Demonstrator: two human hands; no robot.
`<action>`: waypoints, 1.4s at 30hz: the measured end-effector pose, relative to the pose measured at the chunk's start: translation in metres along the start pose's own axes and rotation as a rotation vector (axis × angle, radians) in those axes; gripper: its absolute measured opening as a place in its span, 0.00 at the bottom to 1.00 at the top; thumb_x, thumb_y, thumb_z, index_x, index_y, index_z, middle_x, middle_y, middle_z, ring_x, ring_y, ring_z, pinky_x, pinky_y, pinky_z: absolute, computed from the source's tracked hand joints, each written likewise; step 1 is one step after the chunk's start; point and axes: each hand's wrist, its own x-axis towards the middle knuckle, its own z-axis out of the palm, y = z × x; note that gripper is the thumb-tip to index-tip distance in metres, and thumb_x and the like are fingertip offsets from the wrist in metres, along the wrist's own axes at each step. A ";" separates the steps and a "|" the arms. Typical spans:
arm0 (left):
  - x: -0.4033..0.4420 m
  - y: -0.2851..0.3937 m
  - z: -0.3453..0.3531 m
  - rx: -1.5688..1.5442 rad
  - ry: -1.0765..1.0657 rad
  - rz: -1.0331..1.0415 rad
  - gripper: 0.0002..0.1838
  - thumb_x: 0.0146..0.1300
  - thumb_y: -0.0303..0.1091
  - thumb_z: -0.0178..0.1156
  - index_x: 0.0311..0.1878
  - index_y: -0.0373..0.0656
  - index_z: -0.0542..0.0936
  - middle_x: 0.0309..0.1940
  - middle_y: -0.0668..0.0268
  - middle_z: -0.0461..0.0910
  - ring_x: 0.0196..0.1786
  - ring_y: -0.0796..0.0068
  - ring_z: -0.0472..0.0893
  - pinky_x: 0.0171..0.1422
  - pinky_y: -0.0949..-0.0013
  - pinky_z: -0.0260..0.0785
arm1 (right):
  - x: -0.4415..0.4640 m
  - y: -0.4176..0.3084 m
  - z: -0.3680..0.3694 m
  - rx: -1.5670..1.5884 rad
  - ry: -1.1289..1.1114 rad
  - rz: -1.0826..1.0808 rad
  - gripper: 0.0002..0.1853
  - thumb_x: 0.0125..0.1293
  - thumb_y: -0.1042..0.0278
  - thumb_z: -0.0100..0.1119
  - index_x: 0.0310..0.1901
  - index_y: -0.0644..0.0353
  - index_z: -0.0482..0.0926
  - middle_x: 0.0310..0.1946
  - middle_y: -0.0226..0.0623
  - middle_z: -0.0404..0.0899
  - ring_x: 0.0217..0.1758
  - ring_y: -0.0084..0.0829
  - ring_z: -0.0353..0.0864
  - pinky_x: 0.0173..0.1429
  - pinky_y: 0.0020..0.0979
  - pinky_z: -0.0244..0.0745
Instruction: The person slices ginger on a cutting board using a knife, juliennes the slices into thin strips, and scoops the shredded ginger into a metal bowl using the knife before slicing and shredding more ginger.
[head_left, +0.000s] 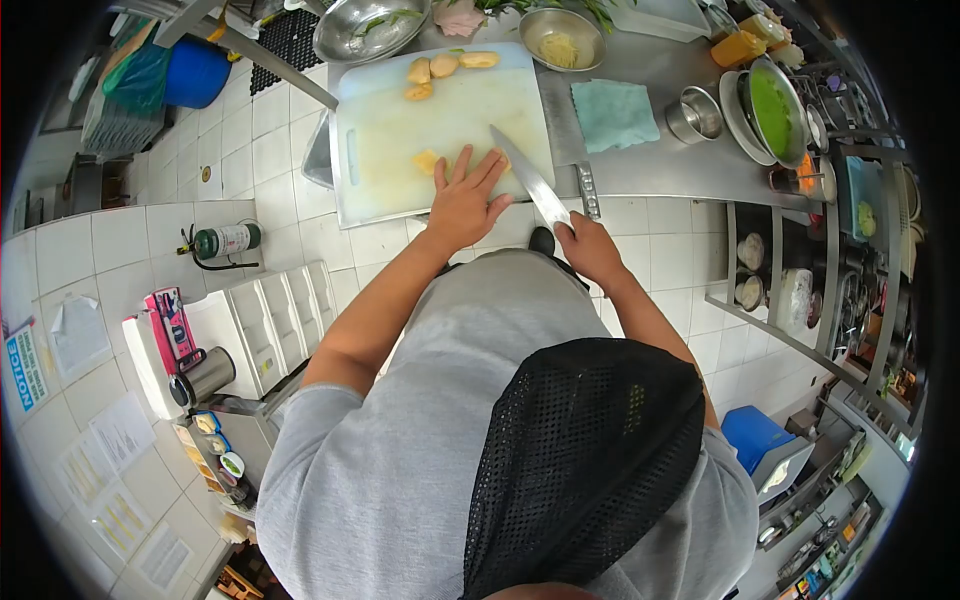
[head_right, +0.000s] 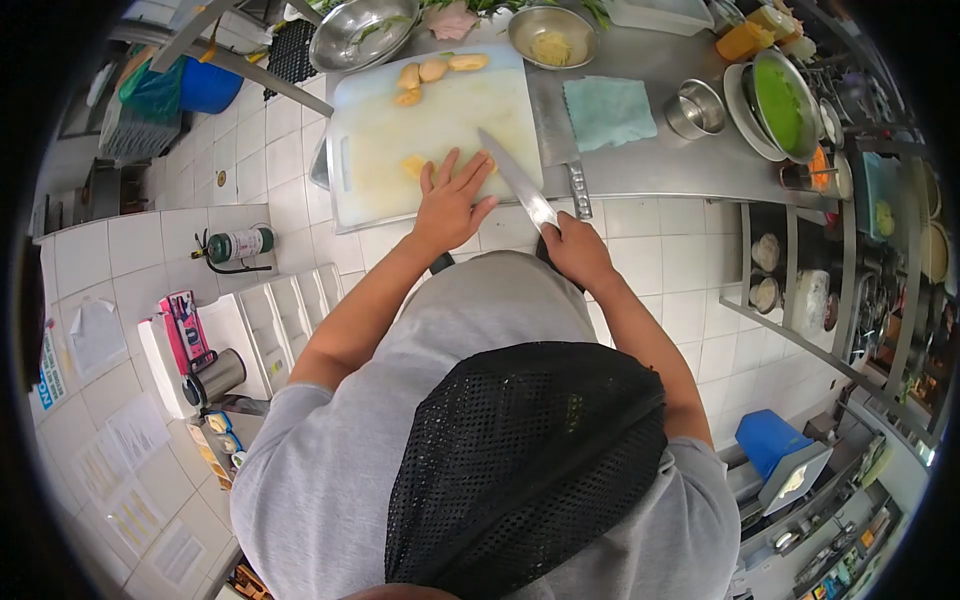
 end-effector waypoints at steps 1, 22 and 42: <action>0.000 0.000 0.000 0.005 0.001 -0.001 0.36 0.82 0.59 0.59 0.86 0.53 0.72 0.89 0.69 0.67 0.90 0.43 0.60 0.88 0.22 0.42 | 0.002 -0.003 0.001 0.026 0.005 -0.012 0.24 0.85 0.49 0.54 0.50 0.68 0.82 0.45 0.63 0.90 0.50 0.65 0.89 0.59 0.59 0.81; -0.002 0.005 -0.004 0.030 -0.008 0.001 0.35 0.85 0.58 0.56 0.86 0.51 0.71 0.89 0.68 0.66 0.92 0.42 0.56 0.89 0.21 0.41 | -0.002 0.007 0.015 0.050 -0.031 -0.019 0.24 0.84 0.49 0.55 0.49 0.68 0.83 0.44 0.61 0.90 0.48 0.62 0.90 0.57 0.57 0.81; 0.036 -0.045 -0.048 -1.212 0.117 -0.763 0.15 0.76 0.41 0.76 0.40 0.38 0.89 0.28 0.70 0.83 0.29 0.83 0.77 0.34 0.75 0.68 | 0.000 -0.043 -0.005 -0.023 0.024 -0.216 0.22 0.84 0.48 0.58 0.45 0.64 0.81 0.34 0.56 0.88 0.41 0.61 0.89 0.48 0.58 0.80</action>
